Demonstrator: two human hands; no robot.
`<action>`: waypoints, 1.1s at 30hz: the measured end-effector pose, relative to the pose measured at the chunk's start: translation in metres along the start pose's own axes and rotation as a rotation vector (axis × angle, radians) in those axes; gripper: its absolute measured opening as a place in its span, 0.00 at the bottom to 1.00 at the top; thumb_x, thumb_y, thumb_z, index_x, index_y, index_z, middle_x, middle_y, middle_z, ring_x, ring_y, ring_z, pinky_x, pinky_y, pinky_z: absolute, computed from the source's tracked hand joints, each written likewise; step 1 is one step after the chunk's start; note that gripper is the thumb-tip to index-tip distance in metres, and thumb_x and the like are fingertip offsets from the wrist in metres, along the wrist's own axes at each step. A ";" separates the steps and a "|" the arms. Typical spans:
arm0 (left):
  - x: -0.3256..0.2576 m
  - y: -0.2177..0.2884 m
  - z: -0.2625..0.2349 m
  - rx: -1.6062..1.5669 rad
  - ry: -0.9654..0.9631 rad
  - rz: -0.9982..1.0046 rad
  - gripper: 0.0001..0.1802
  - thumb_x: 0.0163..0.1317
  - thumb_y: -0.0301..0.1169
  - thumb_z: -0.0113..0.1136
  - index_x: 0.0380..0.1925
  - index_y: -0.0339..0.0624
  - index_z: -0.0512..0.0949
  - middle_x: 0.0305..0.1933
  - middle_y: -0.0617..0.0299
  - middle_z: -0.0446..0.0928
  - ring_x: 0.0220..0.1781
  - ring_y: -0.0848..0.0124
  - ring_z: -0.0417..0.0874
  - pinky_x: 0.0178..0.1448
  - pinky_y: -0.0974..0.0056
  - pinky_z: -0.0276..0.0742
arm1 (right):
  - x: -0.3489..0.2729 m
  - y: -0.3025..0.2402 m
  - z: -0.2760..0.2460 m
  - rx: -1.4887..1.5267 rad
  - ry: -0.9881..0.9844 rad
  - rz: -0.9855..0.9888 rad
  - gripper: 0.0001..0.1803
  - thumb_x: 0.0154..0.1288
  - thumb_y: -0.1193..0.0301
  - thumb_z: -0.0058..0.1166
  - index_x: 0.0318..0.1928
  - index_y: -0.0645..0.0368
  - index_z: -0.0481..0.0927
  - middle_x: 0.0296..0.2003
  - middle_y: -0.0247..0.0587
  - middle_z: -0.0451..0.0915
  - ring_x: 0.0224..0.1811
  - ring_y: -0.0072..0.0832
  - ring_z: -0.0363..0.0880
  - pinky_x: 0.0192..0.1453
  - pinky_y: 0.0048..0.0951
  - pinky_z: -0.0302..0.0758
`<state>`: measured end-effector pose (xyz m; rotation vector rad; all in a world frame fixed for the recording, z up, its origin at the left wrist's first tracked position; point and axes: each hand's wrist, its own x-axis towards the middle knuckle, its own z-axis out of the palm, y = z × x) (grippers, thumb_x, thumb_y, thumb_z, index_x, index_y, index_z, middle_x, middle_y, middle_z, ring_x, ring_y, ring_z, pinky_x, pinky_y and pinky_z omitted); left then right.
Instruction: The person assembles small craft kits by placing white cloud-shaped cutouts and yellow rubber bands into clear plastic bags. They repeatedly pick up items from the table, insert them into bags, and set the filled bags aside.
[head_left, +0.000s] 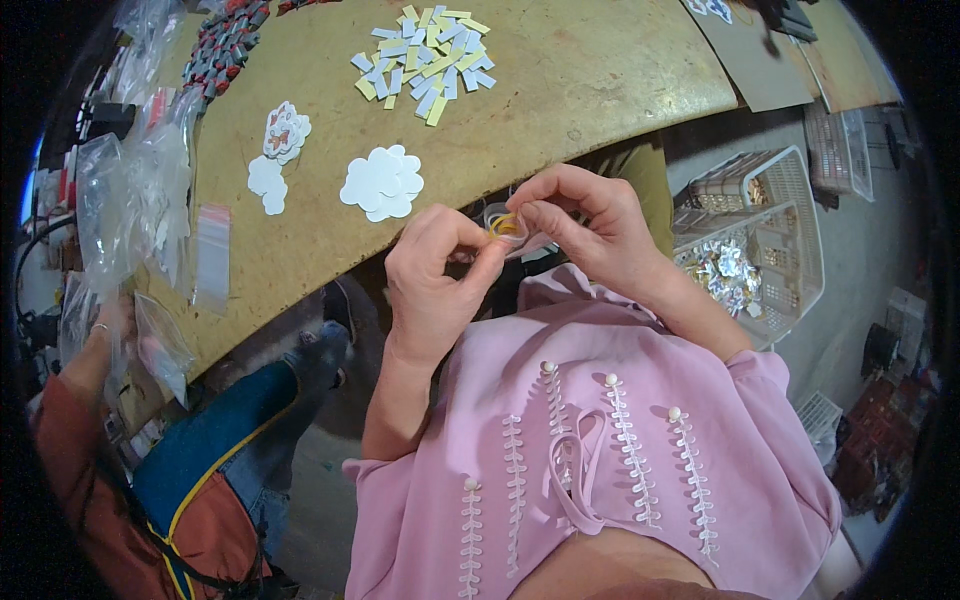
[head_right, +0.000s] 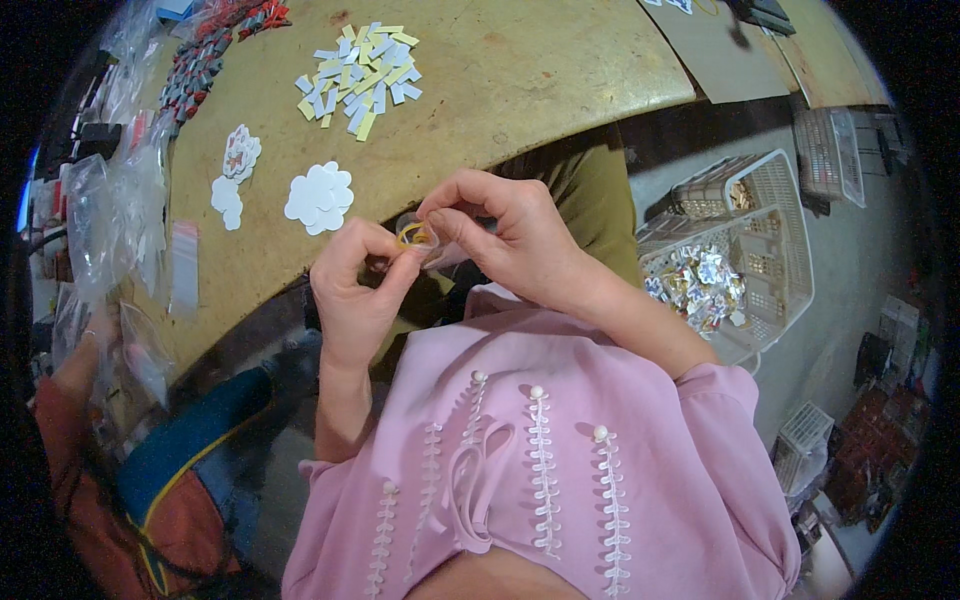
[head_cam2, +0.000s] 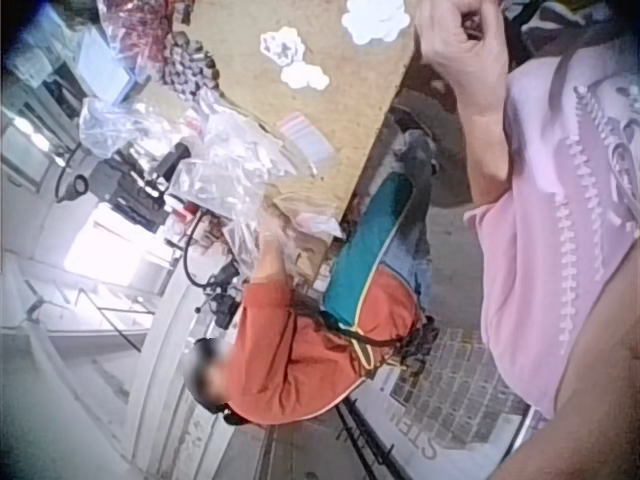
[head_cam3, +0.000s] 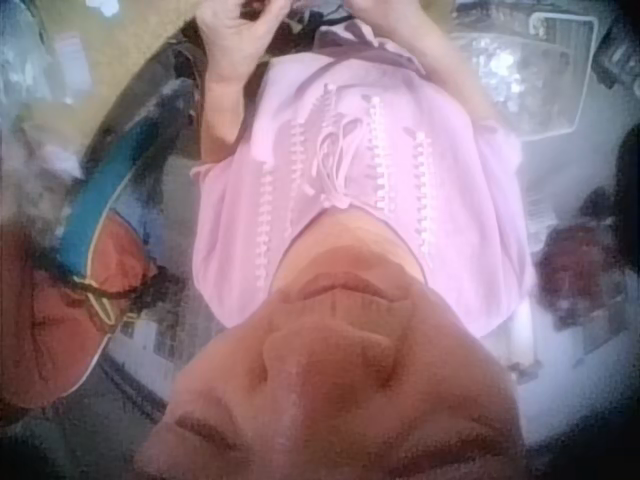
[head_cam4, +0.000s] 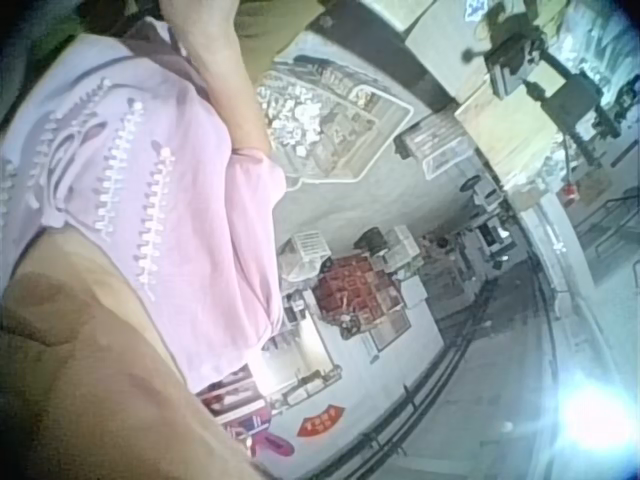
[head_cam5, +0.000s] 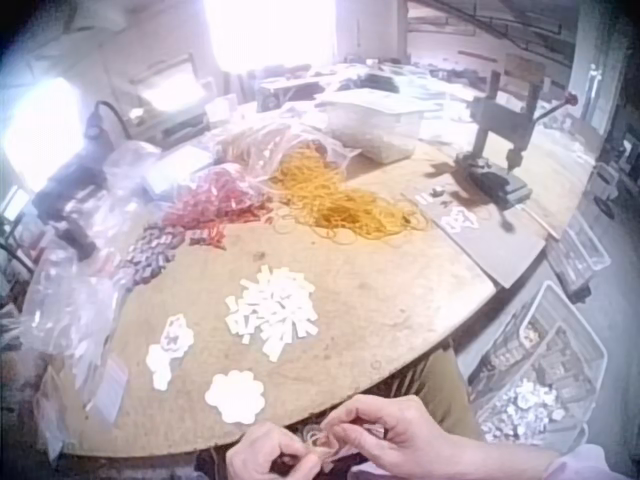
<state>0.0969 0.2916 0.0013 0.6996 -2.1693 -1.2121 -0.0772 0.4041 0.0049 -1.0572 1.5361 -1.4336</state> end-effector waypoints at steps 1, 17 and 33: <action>-0.001 0.000 0.002 0.035 0.014 0.017 0.10 0.57 0.20 0.76 0.37 0.41 0.86 0.27 0.62 0.77 0.26 0.72 0.79 0.31 0.65 0.76 | 0.000 0.001 0.001 0.011 0.001 0.019 0.07 0.77 0.75 0.60 0.48 0.68 0.84 0.37 0.38 0.89 0.41 0.18 0.87 0.47 0.24 0.84; -0.002 -0.015 0.006 0.235 0.196 0.362 0.25 0.52 0.19 0.79 0.52 0.49 0.90 0.28 0.65 0.75 0.28 0.66 0.75 0.33 0.61 0.73 | 0.003 0.014 0.005 0.375 0.058 0.106 0.06 0.78 0.76 0.60 0.47 0.68 0.85 0.37 0.34 0.87 0.39 0.16 0.84 0.46 0.21 0.81; 0.000 -0.018 -0.008 -0.208 -0.334 -0.025 0.06 0.65 0.26 0.73 0.39 0.37 0.86 0.32 0.54 0.85 0.30 0.57 0.83 0.36 0.58 0.77 | -0.002 0.007 0.010 0.082 0.026 0.086 0.05 0.78 0.77 0.57 0.45 0.67 0.83 0.34 0.34 0.87 0.36 0.15 0.84 0.42 0.22 0.83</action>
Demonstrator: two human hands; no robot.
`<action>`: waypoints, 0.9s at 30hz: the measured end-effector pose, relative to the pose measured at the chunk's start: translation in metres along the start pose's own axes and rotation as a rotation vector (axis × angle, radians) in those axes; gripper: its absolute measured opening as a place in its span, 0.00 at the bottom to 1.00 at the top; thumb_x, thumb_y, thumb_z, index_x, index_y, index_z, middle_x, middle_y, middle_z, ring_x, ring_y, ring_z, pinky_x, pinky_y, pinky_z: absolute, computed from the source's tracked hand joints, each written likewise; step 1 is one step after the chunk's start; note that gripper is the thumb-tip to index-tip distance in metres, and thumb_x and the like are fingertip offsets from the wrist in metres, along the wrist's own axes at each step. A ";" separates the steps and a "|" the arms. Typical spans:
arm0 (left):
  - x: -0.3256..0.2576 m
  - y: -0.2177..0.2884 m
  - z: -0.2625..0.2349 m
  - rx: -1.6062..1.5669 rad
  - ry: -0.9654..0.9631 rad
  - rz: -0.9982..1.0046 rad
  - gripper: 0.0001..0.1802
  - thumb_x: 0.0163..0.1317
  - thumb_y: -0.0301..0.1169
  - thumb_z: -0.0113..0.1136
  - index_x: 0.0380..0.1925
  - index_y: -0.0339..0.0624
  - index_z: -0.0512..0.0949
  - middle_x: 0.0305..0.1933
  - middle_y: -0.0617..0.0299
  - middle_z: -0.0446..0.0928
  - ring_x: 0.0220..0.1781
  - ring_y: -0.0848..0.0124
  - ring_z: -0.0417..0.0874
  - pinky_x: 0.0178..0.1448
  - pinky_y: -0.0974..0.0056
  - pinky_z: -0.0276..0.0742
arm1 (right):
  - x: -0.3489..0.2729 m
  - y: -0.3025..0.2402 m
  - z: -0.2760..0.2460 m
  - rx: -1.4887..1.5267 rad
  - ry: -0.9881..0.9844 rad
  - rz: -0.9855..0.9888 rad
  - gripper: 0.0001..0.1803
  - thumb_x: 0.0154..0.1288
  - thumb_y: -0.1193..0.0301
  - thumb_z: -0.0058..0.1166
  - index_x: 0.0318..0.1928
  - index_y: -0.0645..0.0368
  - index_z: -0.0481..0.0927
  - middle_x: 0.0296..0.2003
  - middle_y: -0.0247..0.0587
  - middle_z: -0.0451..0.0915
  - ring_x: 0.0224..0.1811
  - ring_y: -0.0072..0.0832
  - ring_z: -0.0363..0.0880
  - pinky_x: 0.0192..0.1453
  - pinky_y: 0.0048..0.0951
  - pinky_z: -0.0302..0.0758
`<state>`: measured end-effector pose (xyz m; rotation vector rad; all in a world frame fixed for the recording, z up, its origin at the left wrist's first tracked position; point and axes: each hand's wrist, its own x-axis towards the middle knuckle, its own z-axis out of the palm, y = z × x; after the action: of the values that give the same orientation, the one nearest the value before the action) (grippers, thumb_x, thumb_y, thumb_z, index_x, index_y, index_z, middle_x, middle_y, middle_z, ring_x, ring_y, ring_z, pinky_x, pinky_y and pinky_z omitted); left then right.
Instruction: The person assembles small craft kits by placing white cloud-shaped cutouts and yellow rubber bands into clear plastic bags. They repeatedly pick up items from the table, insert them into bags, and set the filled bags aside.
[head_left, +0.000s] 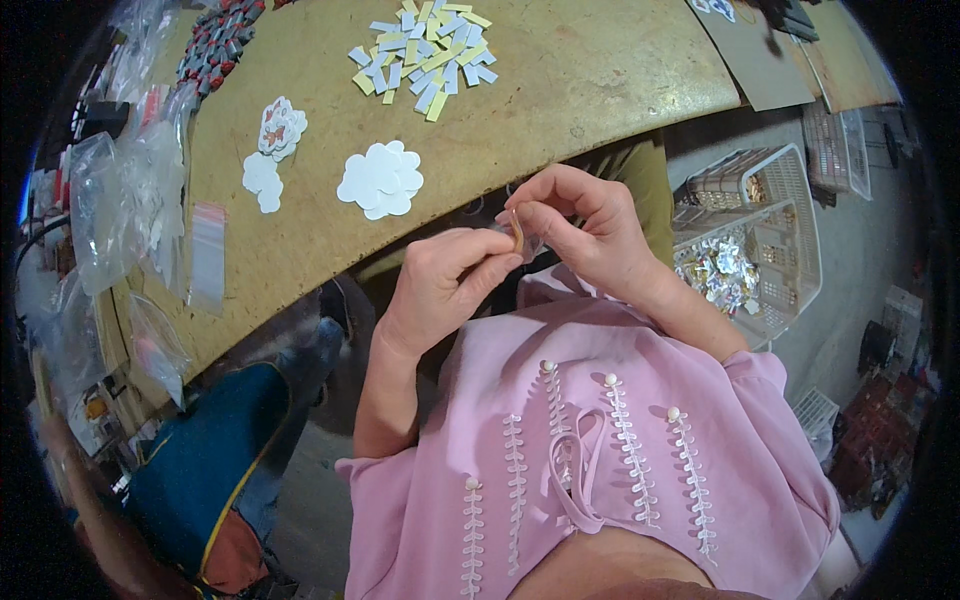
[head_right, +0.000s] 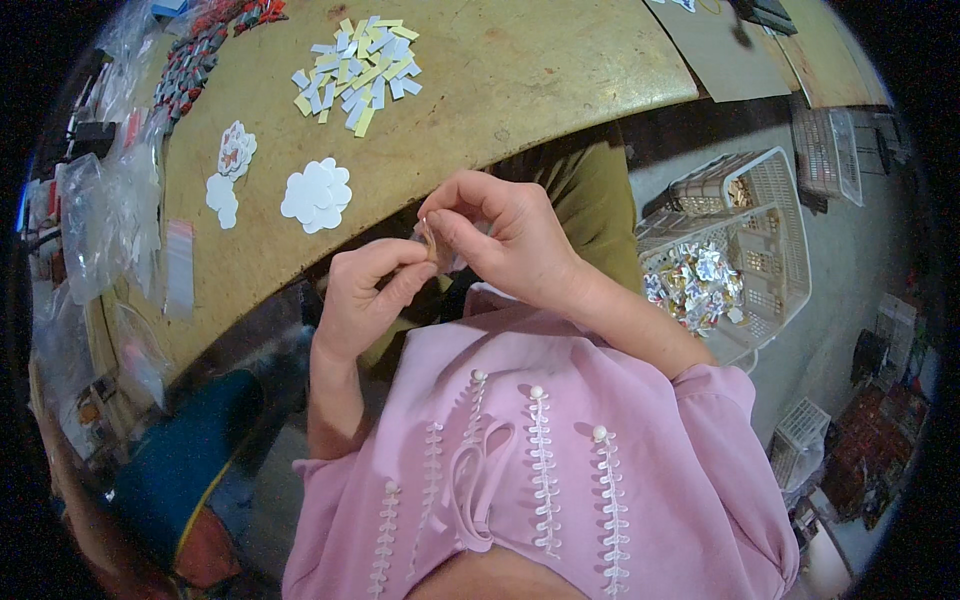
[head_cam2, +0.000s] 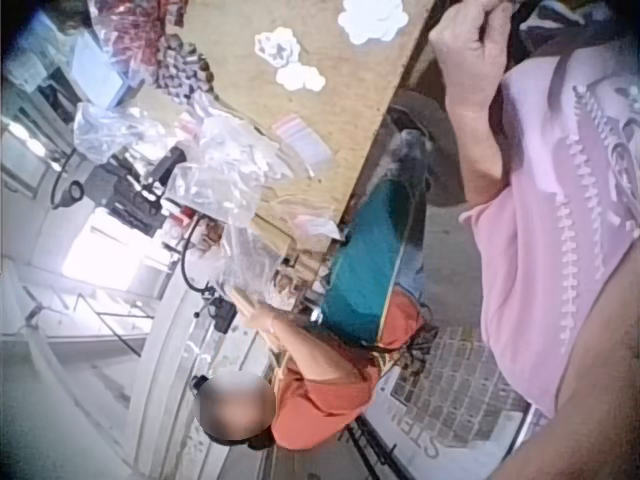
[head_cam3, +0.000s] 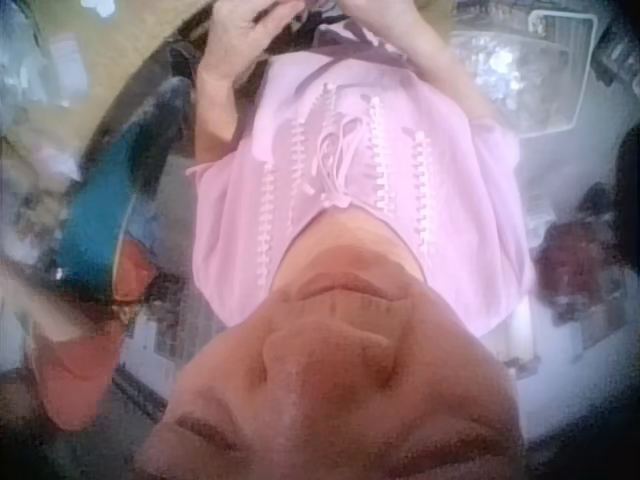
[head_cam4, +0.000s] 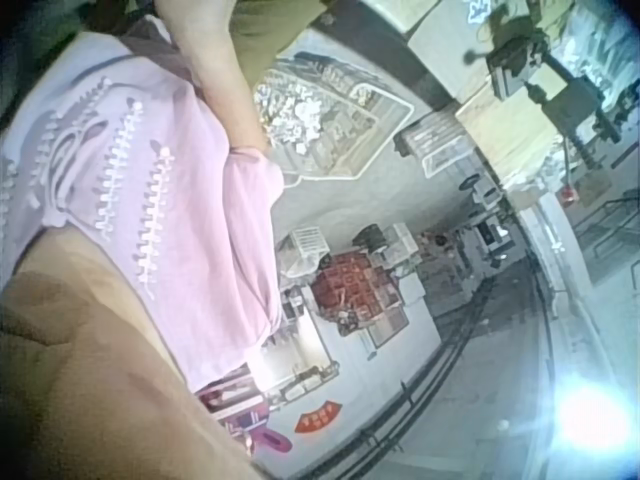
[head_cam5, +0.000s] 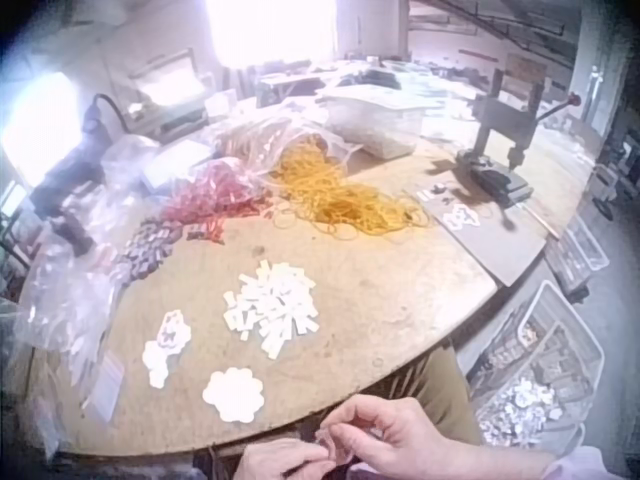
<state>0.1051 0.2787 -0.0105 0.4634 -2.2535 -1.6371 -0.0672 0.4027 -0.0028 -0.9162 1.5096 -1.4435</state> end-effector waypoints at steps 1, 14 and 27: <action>0.000 -0.001 -0.002 0.021 -0.055 0.013 0.07 0.65 0.27 0.73 0.38 0.37 0.86 0.32 0.54 0.84 0.30 0.57 0.83 0.36 0.58 0.77 | -0.001 0.002 0.002 -0.002 -0.001 0.006 0.05 0.78 0.77 0.56 0.46 0.67 0.83 0.34 0.34 0.87 0.35 0.15 0.84 0.41 0.22 0.83; -0.011 -0.001 0.019 -0.193 0.310 -0.149 0.12 0.69 0.22 0.70 0.50 0.37 0.82 0.36 0.62 0.87 0.32 0.79 0.83 0.34 0.71 0.77 | 0.008 0.008 0.004 0.289 0.062 0.049 0.06 0.81 0.76 0.55 0.48 0.68 0.82 0.36 0.37 0.87 0.36 0.20 0.86 0.44 0.23 0.84; -0.009 -0.009 0.015 -0.536 0.178 -0.212 0.16 0.72 0.20 0.66 0.58 0.39 0.81 0.34 0.72 0.82 0.32 0.86 0.76 0.34 0.76 0.71 | 0.006 0.017 0.006 0.265 0.090 0.045 0.06 0.81 0.76 0.55 0.49 0.68 0.81 0.38 0.36 0.86 0.40 0.20 0.86 0.47 0.24 0.84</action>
<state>0.1069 0.2928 -0.0243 0.6848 -1.5919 -2.1122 -0.0634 0.3960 -0.0202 -0.6610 1.3529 -1.6231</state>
